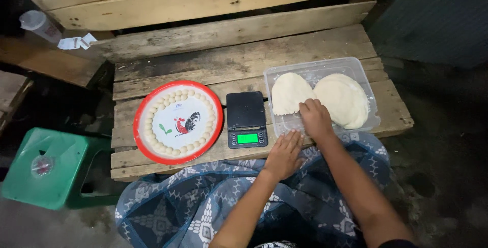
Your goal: Pinching pieces of dough, weighing them on a digital scale, and rolling them into small balls
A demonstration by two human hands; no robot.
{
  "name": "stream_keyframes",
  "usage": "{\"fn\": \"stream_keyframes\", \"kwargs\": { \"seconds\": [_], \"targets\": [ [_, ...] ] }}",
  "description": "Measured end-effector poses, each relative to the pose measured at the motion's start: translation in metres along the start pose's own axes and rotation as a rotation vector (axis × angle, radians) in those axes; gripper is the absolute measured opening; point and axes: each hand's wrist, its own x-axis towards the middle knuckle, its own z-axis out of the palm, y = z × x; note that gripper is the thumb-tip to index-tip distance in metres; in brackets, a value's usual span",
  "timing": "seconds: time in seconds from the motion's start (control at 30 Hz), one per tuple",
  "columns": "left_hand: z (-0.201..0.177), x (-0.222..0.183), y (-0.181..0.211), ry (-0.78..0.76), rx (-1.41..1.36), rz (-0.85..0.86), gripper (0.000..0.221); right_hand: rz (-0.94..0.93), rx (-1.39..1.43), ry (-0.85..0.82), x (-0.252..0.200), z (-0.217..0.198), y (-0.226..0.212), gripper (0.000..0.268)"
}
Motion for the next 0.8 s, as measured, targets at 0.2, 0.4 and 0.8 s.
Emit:
{"fn": "stream_keyframes", "kwargs": {
  "seconds": [0.2,0.4,0.8],
  "targets": [
    [0.01,0.001,0.0,-0.025,0.012,-0.023,0.084,0.233,0.395,-0.205,-0.032,-0.005,0.005,0.008],
    [0.008,-0.001,0.001,-0.029,0.016,-0.019,0.082,0.186,0.141,-0.093,-0.011,-0.041,-0.004,0.06],
    [0.013,0.0,0.001,-0.068,0.024,-0.045,0.084,0.219,0.279,-0.228,-0.032,-0.014,-0.006,0.004]
  ]
}}
